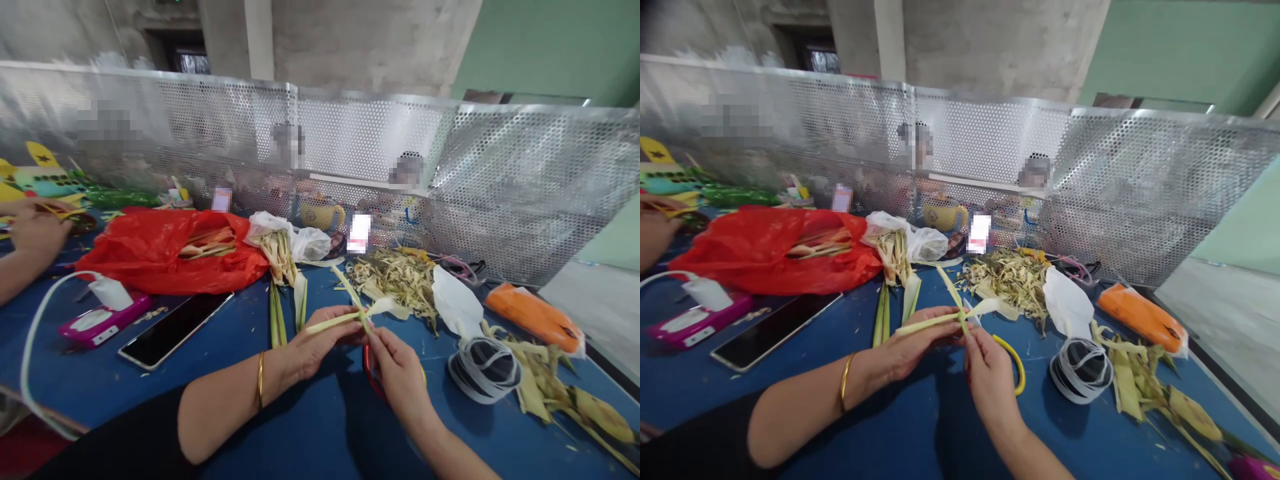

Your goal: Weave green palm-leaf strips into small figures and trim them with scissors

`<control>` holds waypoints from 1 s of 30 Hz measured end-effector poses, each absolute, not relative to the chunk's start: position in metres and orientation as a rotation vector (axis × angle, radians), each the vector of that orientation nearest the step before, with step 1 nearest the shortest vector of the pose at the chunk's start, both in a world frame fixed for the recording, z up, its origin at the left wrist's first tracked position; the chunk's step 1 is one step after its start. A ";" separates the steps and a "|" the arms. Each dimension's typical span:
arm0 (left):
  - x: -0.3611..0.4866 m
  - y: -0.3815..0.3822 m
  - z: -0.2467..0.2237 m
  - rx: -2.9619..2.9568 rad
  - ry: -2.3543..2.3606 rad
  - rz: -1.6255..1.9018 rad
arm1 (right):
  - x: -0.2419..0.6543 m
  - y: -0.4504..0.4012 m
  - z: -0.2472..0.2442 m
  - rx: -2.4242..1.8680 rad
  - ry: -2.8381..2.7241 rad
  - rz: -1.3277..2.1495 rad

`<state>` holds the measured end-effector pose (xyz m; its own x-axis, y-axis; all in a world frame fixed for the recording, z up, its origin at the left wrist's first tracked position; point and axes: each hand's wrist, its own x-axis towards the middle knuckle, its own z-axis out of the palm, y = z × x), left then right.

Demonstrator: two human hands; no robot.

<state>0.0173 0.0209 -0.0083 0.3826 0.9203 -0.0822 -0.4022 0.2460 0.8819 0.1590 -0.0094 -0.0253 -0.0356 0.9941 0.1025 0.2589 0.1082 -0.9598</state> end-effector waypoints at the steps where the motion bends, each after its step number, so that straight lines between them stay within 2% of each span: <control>1: 0.015 0.023 -0.008 0.934 0.662 0.999 | 0.162 -0.008 -0.024 -1.304 -1.510 0.918; 12: 0.004 0.033 0.003 0.848 0.631 0.813 | 0.175 -0.012 -0.008 -1.465 -1.898 0.433; 23: 0.017 0.022 -0.009 1.014 0.999 0.999 | 0.167 -0.019 -0.020 -1.410 -2.122 0.073; 27: 0.018 0.022 -0.010 1.010 1.009 0.966 | 0.162 -0.026 -0.017 -1.275 -2.168 0.121; 30: 0.014 0.025 -0.008 1.010 1.013 0.910 | 0.168 -0.018 -0.013 -1.385 -2.000 0.459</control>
<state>0.0141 0.0251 -0.0076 0.2745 0.9329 -0.2333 -0.1325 0.2770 0.9517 0.1685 -0.0177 -0.0129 -0.2271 0.9219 0.3138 0.6925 0.3795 -0.6136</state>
